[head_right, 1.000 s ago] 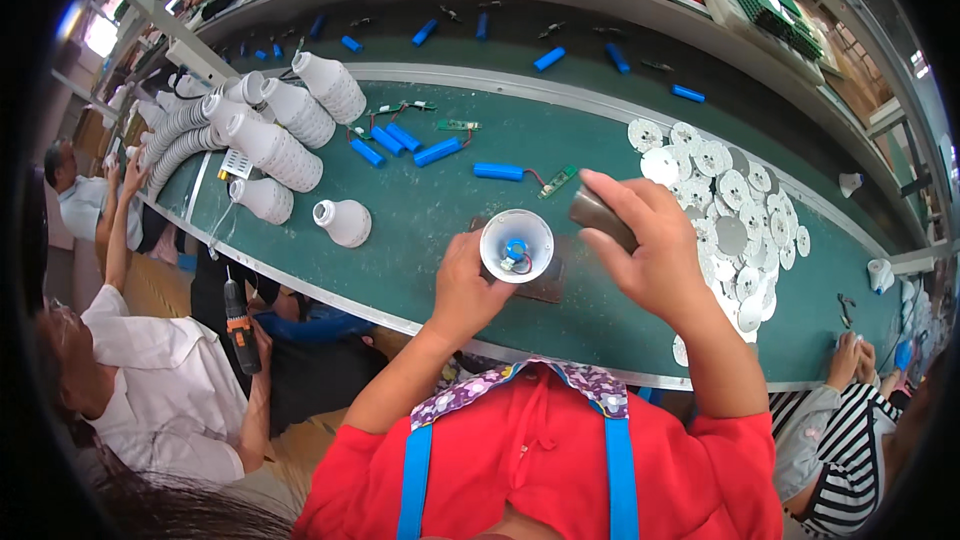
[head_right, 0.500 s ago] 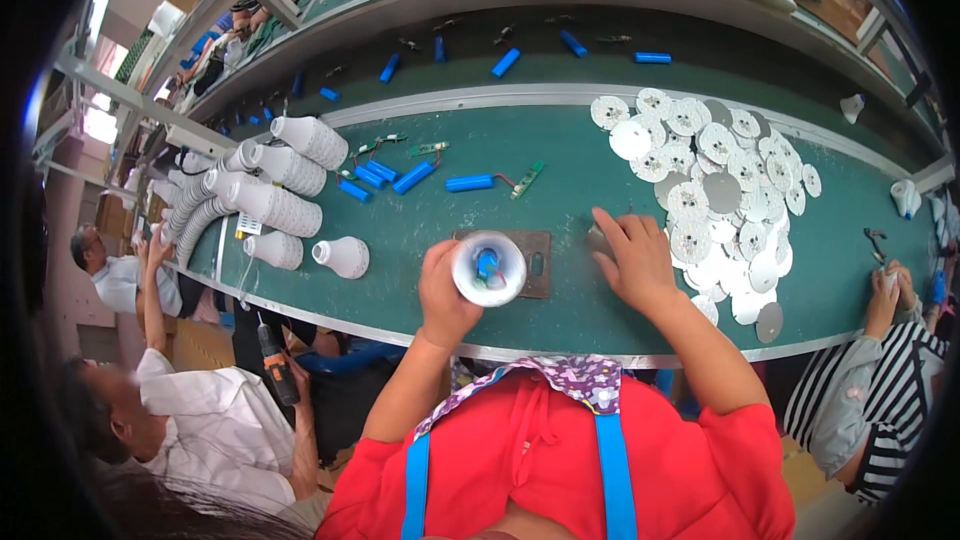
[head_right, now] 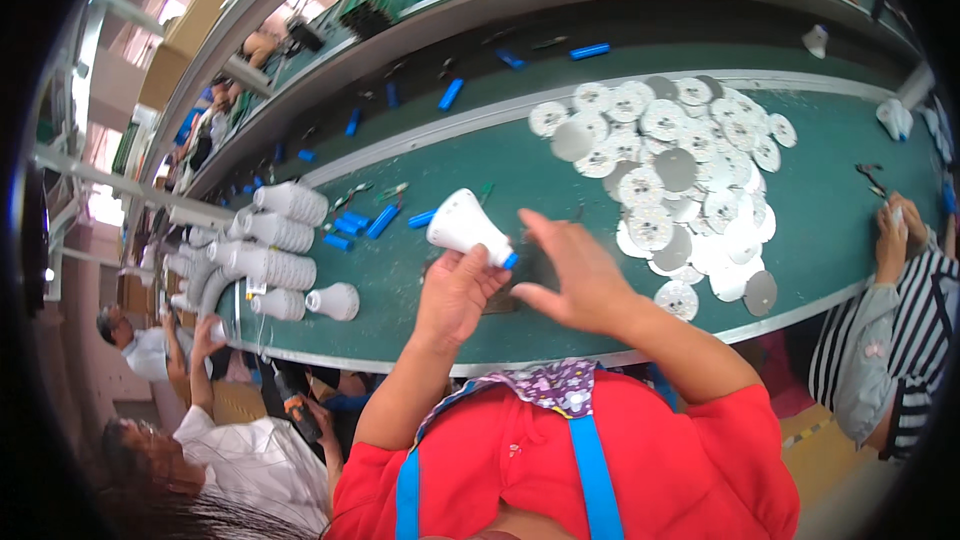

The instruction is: The person assembles the internal components of an LED light bulb housing by inserting a circuit board, an LED plate, and wires into the housing. The components are pressed into place using a pressing jig and pliers.

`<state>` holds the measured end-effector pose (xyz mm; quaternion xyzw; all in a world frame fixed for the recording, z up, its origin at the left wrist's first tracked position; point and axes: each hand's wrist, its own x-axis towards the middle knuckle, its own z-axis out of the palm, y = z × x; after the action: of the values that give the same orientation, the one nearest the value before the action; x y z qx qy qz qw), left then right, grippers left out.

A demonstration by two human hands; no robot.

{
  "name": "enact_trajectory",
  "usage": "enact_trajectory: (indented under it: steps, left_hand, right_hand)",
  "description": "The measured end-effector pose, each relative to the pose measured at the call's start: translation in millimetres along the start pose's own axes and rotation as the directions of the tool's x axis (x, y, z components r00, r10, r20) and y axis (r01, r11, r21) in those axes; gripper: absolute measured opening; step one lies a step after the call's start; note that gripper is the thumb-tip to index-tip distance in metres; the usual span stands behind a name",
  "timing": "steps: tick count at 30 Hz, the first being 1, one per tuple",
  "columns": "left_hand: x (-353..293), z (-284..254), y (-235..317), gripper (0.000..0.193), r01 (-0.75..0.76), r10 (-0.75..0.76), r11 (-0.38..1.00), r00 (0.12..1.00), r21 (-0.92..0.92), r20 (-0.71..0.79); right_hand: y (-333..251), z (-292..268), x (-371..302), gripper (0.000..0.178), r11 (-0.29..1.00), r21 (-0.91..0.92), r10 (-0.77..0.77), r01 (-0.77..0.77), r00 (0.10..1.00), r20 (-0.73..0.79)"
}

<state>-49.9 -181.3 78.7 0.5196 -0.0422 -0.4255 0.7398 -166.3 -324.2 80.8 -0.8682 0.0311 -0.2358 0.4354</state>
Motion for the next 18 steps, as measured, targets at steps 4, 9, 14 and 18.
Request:
enact_trajectory:
  steps: [4,9,14,18]
  left_hand:
    - [3,54,-14,0.042,-0.07,-0.013,0.961,0.955,0.266,0.296]
    - [40,69,1,0.052,-0.298,-0.144,0.607,0.871,0.737,0.47]
    - [137,47,22,0.048,-0.388,0.115,0.25,0.922,0.887,0.371]
    - [195,37,31,0.047,-0.322,0.159,0.238,0.944,0.916,0.29]
  right_hand:
    - [22,-16,-12,0.064,0.977,-0.07,0.191,-0.2,0.974,-0.121]
    - [117,-94,-54,0.051,0.81,-0.009,0.494,-0.586,0.69,-0.53]
    - [162,-183,-83,0.048,0.649,-0.34,0.223,-0.68,0.598,-0.77]
    - [180,-208,-96,0.049,0.388,-0.342,0.358,-0.856,0.482,-0.8]
